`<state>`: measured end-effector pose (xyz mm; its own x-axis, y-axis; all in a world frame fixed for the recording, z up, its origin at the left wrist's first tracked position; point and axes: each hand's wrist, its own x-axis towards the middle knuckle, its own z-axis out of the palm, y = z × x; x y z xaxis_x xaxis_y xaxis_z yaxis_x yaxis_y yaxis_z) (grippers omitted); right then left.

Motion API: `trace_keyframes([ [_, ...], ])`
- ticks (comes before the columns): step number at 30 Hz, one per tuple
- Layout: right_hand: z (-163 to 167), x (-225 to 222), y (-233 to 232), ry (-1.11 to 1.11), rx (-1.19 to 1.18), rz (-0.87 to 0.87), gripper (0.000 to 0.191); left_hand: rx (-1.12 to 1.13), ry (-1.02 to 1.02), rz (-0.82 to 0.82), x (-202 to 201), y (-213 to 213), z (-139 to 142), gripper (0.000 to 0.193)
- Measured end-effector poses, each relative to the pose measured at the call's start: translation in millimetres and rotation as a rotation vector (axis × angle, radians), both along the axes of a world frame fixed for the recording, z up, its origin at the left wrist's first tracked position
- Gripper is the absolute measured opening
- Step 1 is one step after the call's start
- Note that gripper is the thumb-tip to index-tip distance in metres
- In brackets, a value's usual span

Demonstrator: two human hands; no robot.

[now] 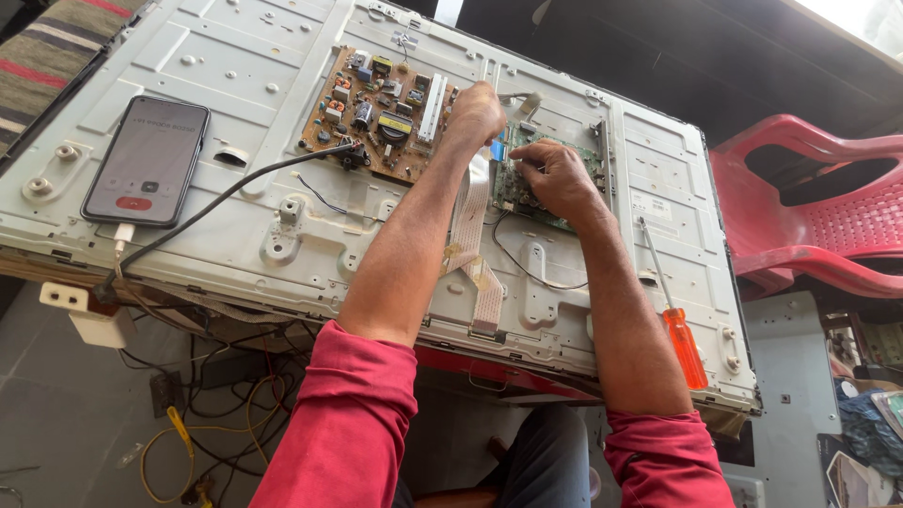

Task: The person works on the back of a disassembled television, repeatedly connecting and disconnecting a ribbon cable to a circuit board. They also briefly handle a smartphone that is connected to the device.

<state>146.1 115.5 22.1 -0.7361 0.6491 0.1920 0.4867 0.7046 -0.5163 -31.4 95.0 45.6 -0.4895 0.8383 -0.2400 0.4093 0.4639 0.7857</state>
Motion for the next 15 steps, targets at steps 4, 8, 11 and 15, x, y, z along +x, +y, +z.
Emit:
trace_keyframes([
  [4,-1.1,0.9,-0.9,-0.009,-0.010,-0.011,0.020,0.007,0.017,0.003,0.6,0.8,-1.4,0.019],
  [8,-0.6,0.4,0.0,-0.008,-0.012,-0.008,0.020,0.005,0.060,-0.012,0.6,1.3,-2.1,0.023],
  [11,-0.2,0.3,0.1,-0.014,-0.014,-0.012,0.020,0.005,0.079,-0.010,1.7,1.4,-1.6,0.027],
  [15,0.1,0.8,-0.9,-0.012,-0.008,-0.004,0.020,0.021,0.060,-0.009,3.0,-0.5,-2.7,0.028],
])
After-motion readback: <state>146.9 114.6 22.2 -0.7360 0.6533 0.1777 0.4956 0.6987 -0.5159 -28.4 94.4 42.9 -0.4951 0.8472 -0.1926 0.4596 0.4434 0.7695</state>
